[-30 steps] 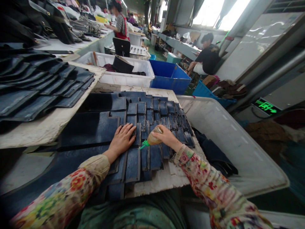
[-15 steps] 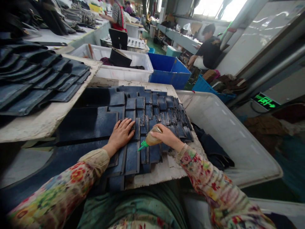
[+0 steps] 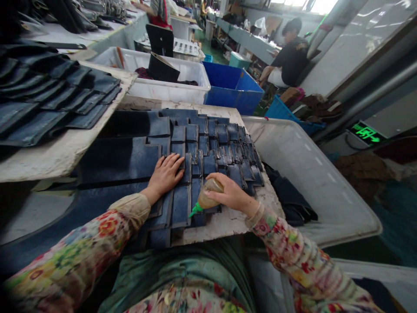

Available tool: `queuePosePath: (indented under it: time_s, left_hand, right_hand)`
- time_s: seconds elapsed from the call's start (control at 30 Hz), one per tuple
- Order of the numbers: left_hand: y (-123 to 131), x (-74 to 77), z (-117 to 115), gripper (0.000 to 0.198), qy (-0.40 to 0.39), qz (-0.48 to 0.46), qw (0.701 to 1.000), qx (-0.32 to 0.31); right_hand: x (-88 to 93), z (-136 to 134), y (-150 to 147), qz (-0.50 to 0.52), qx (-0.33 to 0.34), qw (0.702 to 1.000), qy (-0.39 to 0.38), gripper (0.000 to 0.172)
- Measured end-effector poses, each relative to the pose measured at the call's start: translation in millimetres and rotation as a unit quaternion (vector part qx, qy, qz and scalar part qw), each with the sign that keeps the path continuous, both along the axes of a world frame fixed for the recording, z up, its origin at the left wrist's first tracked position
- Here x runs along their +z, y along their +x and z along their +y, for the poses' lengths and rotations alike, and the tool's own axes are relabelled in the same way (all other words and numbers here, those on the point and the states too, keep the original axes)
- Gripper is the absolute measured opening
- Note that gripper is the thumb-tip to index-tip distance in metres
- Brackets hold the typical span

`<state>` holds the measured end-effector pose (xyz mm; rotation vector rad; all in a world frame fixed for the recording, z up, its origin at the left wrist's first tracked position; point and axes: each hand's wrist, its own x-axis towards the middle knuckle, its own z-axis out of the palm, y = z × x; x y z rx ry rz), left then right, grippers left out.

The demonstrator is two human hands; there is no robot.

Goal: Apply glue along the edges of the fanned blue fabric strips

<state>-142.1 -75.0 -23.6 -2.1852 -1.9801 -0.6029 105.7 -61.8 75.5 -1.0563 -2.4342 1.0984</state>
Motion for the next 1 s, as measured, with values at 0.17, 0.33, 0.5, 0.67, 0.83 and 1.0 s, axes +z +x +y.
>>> queuePosePath:
  time_s: [0.17, 0.33, 0.5, 0.67, 0.83, 1.0]
  left_hand:
    - [0.0, 0.2, 0.2, 0.045, -0.002, 0.001, 1.0, 0.001]
    - [0.0, 0.1, 0.2, 0.046, -0.006, -0.003, 1.0, -0.001]
    - [-0.2, -0.4, -0.1, 0.046, -0.004, 0.001, 1.0, -0.001]
    - [-0.2, 0.3, -0.5, 0.046, -0.004, -0.004, 1.0, -0.004]
    - [0.3, 1.0, -0.9, 0.046, -0.002, -0.013, 1.0, -0.001]
    - [0.6, 1.4, -1.2, 0.046, -0.003, -0.017, 1.0, -0.002]
  right_hand:
    - [-0.3, -9.0, 4.7, 0.01, 0.023, 1.0, 0.005, 0.041]
    - [-0.6, -16.9, 7.7, 0.015, 0.028, 0.999, -0.004, 0.04]
    - [-3.4, -21.2, 7.3, 0.024, 0.023, 0.999, 0.001, 0.039]
    - [-14.3, -10.9, 1.7, 0.054, -0.012, 0.997, 0.062, 0.039]
    - [-18.1, 0.6, -2.1, 0.076, -0.045, 0.989, 0.118, 0.039]
    - [-8.2, -5.6, 2.8, 0.045, 0.06, 0.996, 0.046, 0.04]
